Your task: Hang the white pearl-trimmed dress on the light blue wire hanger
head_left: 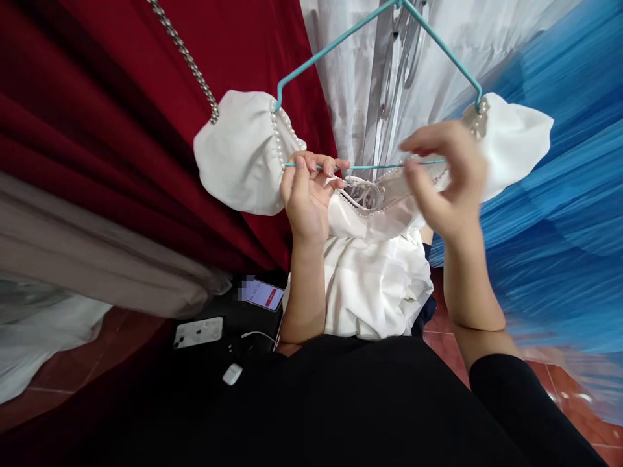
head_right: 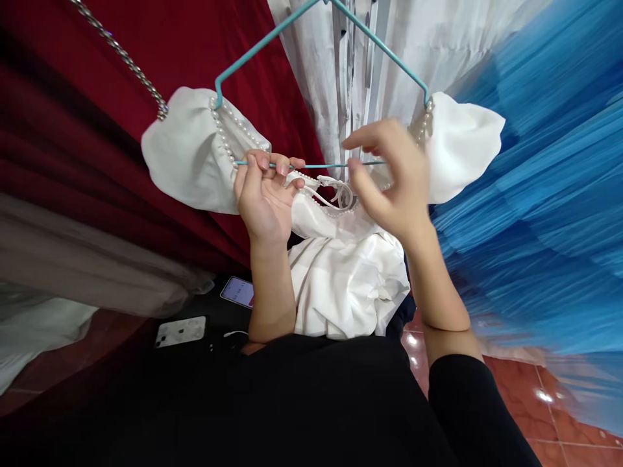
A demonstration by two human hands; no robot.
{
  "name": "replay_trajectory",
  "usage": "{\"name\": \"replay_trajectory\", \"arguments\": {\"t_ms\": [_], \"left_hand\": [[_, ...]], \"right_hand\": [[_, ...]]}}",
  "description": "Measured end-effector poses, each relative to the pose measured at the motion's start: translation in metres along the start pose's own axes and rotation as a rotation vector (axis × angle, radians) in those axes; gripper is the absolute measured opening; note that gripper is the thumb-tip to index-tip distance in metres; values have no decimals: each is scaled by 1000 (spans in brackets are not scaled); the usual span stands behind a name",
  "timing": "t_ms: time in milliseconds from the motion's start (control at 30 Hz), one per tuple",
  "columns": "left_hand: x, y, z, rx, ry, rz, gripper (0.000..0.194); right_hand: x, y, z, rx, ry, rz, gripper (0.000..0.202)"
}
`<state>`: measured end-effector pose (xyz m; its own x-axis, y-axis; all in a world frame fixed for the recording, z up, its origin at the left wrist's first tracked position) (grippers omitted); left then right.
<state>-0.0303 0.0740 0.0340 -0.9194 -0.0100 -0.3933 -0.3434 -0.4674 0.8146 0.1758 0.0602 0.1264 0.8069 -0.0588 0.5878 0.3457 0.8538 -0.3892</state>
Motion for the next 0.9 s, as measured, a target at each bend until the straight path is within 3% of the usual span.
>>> {"name": "replay_trajectory", "arguments": {"t_ms": [67,133,300,500,567,633,700,767,833,900], "left_hand": [[0,-1,0,-10,-12,-26,42],[-1,-4,0,-2,-41,-47,39],[0,-8,-1,35,-85,15,37],[2,25,-27,190,-169,282,38],[10,57,-33,62,-89,405,30],[21,94,-37,-230,49,464,16],[26,117,-38,-540,105,538,22],[23,119,-29,-719,46,673,45],[23,110,-12,-758,-15,781,59],[23,99,6,-706,-68,857,55]], "right_hand": [[-36,13,-8,-14,-179,-137,19],[-49,26,-18,-48,-154,-239,20],[-49,29,-29,-134,-58,-262,22],[-51,25,-18,-121,-48,-255,31],[-50,24,-18,-88,-22,-278,31],[-49,23,-20,-67,-4,-291,30],[-47,24,-22,-65,1,-295,29],[-44,25,-23,-63,4,-294,28],[-42,24,-24,-44,7,-291,27],[-41,22,-25,-18,8,-297,26]]}}
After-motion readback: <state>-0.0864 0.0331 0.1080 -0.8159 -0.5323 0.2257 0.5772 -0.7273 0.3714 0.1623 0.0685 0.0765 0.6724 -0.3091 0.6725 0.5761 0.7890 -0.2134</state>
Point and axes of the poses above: each hand's wrist, its own z-axis towards the middle knuckle, its own x-axis out of the back of the hand, y = z × x, the point moved 9 cm from there along z, towards the middle knuckle, and after that the axes turned 14 degrees about -y, right-handed, at the moved point
